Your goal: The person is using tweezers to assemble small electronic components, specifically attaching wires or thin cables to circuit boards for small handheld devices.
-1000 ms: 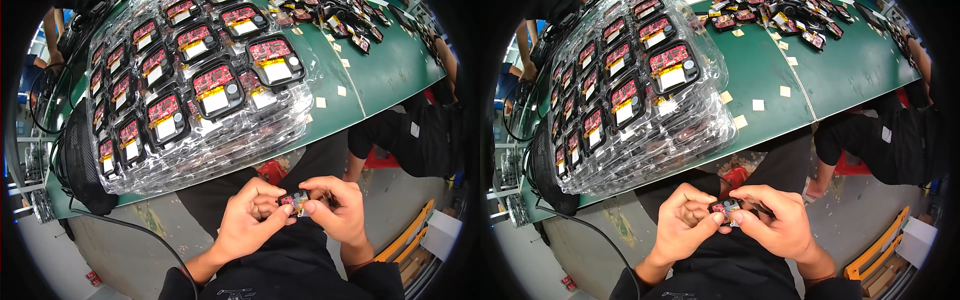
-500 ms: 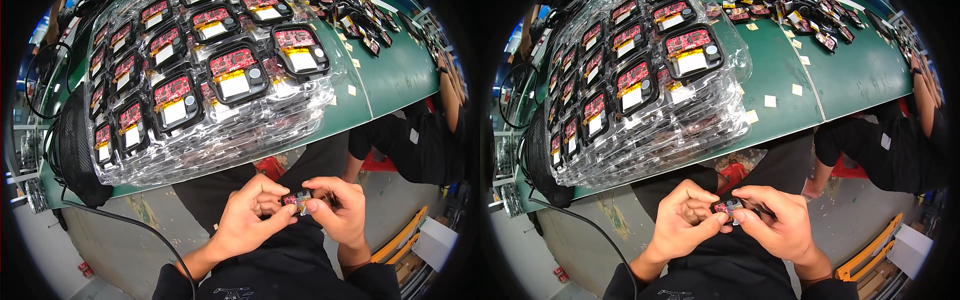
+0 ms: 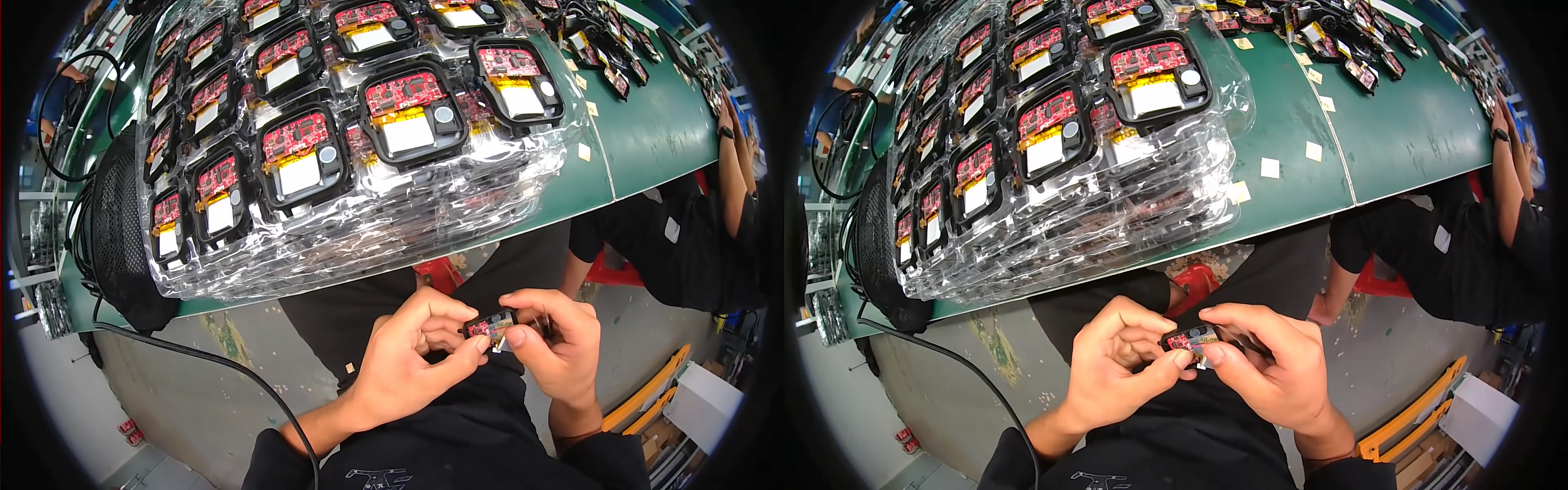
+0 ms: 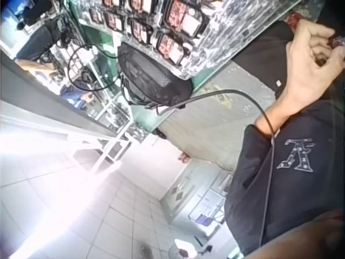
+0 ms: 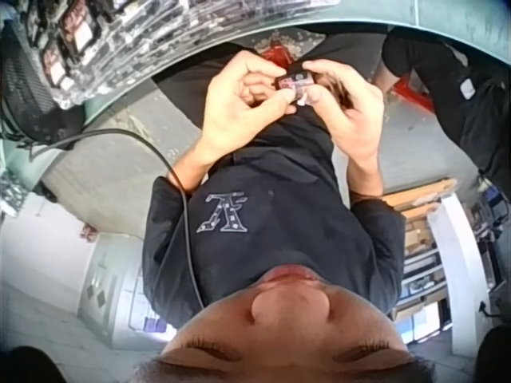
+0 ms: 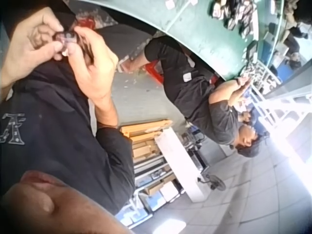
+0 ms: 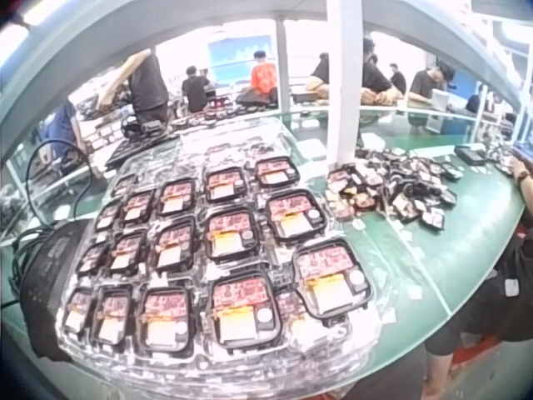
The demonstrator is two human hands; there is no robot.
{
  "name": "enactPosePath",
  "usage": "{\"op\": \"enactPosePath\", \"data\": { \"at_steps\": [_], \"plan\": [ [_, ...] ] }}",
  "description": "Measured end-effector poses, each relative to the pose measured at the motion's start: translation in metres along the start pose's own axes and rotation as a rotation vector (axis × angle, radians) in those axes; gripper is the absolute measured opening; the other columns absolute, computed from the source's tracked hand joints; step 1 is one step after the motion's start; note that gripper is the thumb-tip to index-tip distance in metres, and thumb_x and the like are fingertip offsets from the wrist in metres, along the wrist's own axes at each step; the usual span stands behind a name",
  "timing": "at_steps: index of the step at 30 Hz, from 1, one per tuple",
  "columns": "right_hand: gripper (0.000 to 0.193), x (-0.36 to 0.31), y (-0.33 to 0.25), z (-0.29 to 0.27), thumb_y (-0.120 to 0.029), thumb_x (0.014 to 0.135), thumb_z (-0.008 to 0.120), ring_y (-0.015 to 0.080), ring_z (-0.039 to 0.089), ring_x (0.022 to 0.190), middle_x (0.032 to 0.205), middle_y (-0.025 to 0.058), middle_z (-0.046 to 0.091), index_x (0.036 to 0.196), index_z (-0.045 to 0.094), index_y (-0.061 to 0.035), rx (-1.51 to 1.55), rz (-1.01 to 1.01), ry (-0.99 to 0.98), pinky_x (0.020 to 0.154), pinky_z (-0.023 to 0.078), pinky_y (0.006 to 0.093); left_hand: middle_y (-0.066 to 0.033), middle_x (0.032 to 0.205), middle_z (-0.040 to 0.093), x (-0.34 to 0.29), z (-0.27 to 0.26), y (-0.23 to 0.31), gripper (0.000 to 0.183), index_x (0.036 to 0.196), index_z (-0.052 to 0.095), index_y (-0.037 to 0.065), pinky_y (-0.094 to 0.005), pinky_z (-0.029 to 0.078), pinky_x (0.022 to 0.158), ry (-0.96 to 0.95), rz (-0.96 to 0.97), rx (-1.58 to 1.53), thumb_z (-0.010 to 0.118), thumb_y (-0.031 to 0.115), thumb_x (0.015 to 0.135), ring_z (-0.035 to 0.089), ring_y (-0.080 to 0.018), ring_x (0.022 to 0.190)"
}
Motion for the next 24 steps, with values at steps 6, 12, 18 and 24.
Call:
{"op": "enactPosePath", "data": {
  "at_steps": [6,12,18,24],
  "plan": [
    [0.032,-0.002,0.004,0.005,-0.004,0.092,0.077,0.0004,0.055,0.064,0.084,0.002,0.071,0.121,0.065,0.0026,0.306,0.177,0.067,0.056,0.041,0.0189,-0.0234,0.129,0.066,0.0,0.003,0.006,0.073,0.147,0.044,-0.009,-0.0408,0.06,0.099,-0.106,0.211,0.047,0.08,-0.011,0.084,0.07,-0.0268,0.113],
    [0.032,-0.005,0.014,0.001,-0.004,0.09,0.08,-0.0003,0.058,0.07,0.091,0.0039,0.073,0.117,0.064,0.0031,0.278,0.156,0.032,0.056,0.041,0.0168,-0.0231,0.133,0.064,0.001,0.002,-0.002,0.059,0.141,0.054,-0.009,-0.0377,0.06,0.097,0.018,0.354,0.112,0.077,-0.01,0.087,0.071,-0.0264,0.112],
    [0.028,0.008,-0.01,0.003,-0.003,0.079,0.087,0.0075,0.062,0.061,0.09,0.0076,0.072,0.103,0.073,-0.0011,-0.283,-0.247,0.125,0.051,0.046,0.0211,-0.0209,0.13,0.065,0.001,0.008,-0.009,0.058,0.147,0.046,-0.007,-0.0336,0.057,0.099,0.106,0.265,-0.223,0.069,-0.009,0.094,0.069,-0.0241,0.113],
    [0.039,-0.003,-0.009,0.007,-0.008,0.069,0.09,0.0062,0.048,0.053,0.1,0.0025,0.067,0.107,0.081,-0.0157,-0.432,-0.488,0.049,0.046,0.043,0.0212,-0.0231,0.127,0.067,-0.001,0.005,-0.005,0.053,0.147,0.044,-0.009,-0.0362,0.056,0.099,0.112,0.165,-0.261,0.066,-0.003,0.099,0.067,-0.0253,0.116]
  ]
}}
Point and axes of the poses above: each hand's wrist, its own x-axis towards the middle knuckle, its own z-axis out of the palm, y = z × x, the point moved 4 cm from there along x, towards the middle knuckle
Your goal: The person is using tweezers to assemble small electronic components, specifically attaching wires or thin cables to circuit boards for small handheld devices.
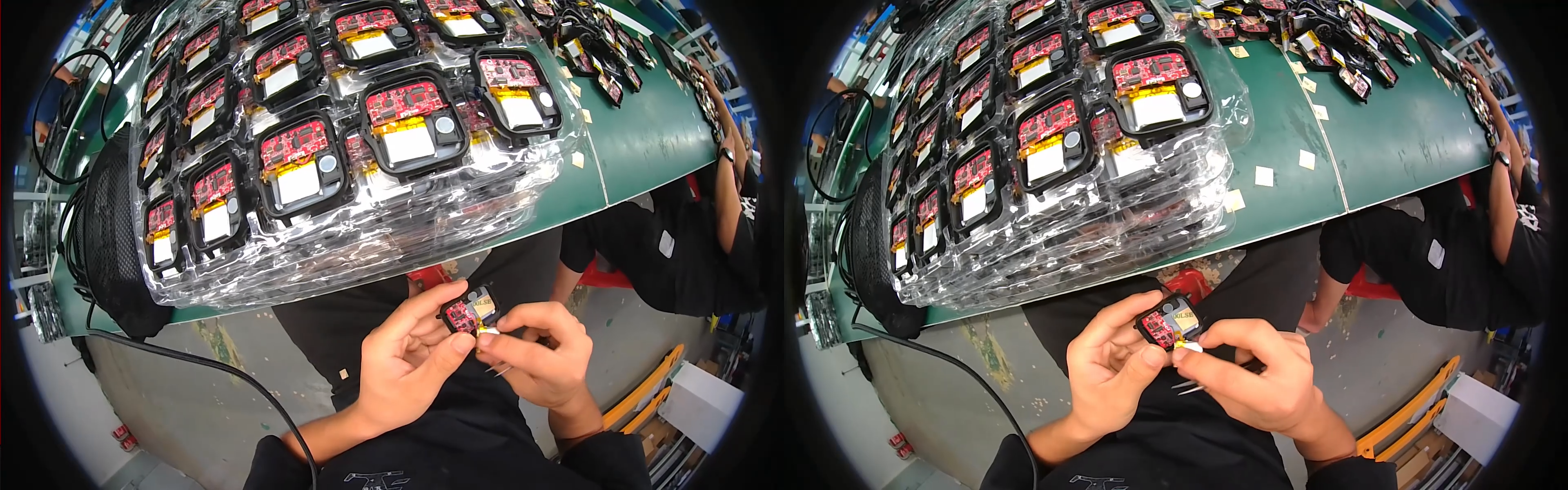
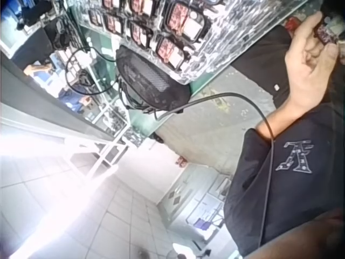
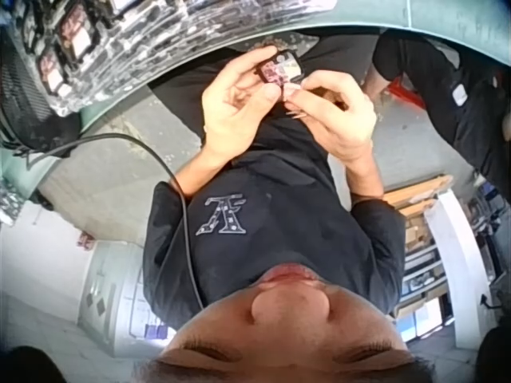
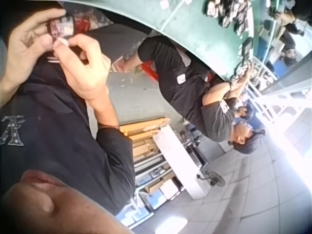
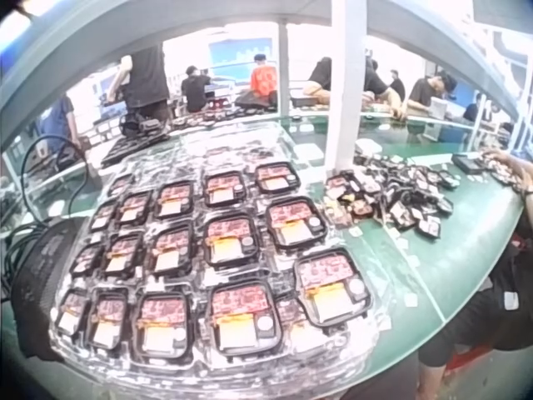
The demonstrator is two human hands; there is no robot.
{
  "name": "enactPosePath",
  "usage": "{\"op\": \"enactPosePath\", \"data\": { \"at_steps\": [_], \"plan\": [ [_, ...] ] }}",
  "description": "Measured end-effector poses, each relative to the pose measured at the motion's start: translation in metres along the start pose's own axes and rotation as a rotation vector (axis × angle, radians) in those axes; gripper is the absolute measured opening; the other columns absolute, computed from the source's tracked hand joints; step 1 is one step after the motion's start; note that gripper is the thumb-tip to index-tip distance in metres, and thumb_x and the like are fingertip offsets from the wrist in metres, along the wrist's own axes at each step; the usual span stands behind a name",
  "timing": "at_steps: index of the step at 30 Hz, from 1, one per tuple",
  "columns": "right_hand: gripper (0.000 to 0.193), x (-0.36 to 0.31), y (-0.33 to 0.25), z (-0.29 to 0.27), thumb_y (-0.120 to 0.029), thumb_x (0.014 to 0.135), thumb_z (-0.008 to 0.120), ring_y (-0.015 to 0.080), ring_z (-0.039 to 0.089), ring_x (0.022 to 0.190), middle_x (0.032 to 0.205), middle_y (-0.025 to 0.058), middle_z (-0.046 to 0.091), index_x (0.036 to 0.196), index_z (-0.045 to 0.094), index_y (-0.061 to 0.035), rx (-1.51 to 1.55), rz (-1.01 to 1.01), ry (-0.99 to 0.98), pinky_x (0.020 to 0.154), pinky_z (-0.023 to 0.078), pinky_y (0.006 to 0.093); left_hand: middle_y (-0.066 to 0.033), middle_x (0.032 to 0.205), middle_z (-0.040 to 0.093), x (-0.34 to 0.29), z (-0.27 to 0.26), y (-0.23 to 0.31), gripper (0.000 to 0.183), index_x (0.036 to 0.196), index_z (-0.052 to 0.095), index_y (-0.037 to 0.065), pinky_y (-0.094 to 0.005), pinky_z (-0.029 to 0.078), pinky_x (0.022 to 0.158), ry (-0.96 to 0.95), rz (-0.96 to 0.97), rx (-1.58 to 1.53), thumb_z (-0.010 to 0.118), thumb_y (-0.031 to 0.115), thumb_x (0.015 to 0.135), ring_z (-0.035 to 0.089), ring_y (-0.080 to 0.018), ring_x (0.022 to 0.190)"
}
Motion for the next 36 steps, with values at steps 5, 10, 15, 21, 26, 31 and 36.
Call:
{"op": "enactPosePath", "data": {
  "at_steps": [5,10,15,21,26,31,36],
  "plan": [
    [0.047,0.009,-0.003,-0.007,-0.015,0.071,0.086,0.0077,0.051,0.057,0.107,0.0063,0.064,0.118,0.079,-0.0139,-0.019,-0.105,-0.223,0.049,0.045,0.0232,-0.0176,0.12,0.071,0.003,0.0,0.001,0.05,0.147,0.046,-0.007,-0.0289,0.054,0.094,0.024,-0.001,-0.005,0.064,-0.005,0.1,0.068,-0.0185,0.11],
    [0.053,0.012,-0.002,-0.021,0.006,0.074,0.074,0.0135,0.059,0.067,0.109,0.0132,0.056,0.126,0.074,-0.0042,0.086,0.093,-0.218,0.06,0.052,0.0267,-0.0162,0.112,0.074,0.002,-0.002,0.004,0.047,0.143,0.054,-0.004,-0.0283,0.057,0.089,0.028,-0.017,0.155,0.067,-0.006,0.097,0.071,-0.0161,0.102],
    [0.038,0.031,0.002,-0.034,0.001,0.069,0.082,0.0195,0.061,0.066,0.089,0.0046,0.063,0.105,0.076,-0.0044,-0.202,-0.047,-0.216,0.055,0.049,0.0317,-0.0188,0.11,0.074,0.002,0.002,0.016,0.046,0.138,0.055,-0.01,-0.0285,0.058,0.087,0.008,0.038,0.378,0.068,-0.009,0.094,0.072,-0.0172,0.098],
    [0.03,0.038,-0.011,-0.037,-0.009,0.068,0.076,0.0154,0.056,0.064,0.091,0.0022,0.065,0.097,0.076,-0.0066,-0.479,-0.207,-0.287,0.053,0.043,0.0296,-0.0175,0.104,0.077,0.001,0.002,0.014,0.047,0.137,0.059,-0.008,-0.0289,0.061,0.084,-0.007,0.182,0.626,0.072,-0.007,0.092,0.076,-0.0178,0.093],
    [0.029,0.047,-0.018,-0.035,-0.011,0.067,0.076,0.015,0.056,0.067,0.091,0.002,0.064,0.095,0.076,-0.0065,-0.546,-0.259,-0.333,0.055,0.043,0.0288,-0.0181,0.105,0.077,0.001,0.003,0.017,0.047,0.135,0.062,-0.006,-0.0288,0.061,0.082,-0.01,0.194,0.739,0.076,-0.006,0.089,0.077,-0.0191,0.092],
    [0.027,0.052,-0.003,-0.035,-0.013,0.068,0.074,0.0163,0.06,0.07,0.089,0.0021,0.065,0.094,0.075,-0.0067,-0.424,-0.257,-0.4,0.057,0.047,0.0308,-0.0167,0.104,0.078,-0.001,0.0,0.017,0.048,0.134,0.065,-0.004,-0.0283,0.061,0.08,-0.04,0.208,0.787,0.078,-0.005,0.087,0.078,-0.0191,0.09],
    [0.024,0.056,0.01,-0.034,-0.015,0.07,0.071,0.018,0.062,0.074,0.088,-0.0007,0.064,0.093,0.074,-0.0085,-0.286,-0.256,-0.576,0.062,0.051,0.0323,-0.0182,0.103,0.076,-0.005,-0.002,0.012,0.048,0.134,0.066,0.002,-0.0318,0.061,0.077,-0.072,0.151,0.773,0.08,0.001,0.088,0.077,-0.0231,0.088]
  ]
}}
Point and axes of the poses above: each hand's wrist, its own x-axis towards the middle knuckle, its own z-axis out of the palm, y = z × x, the point moved 4 cm from there along x, towards the middle knuckle
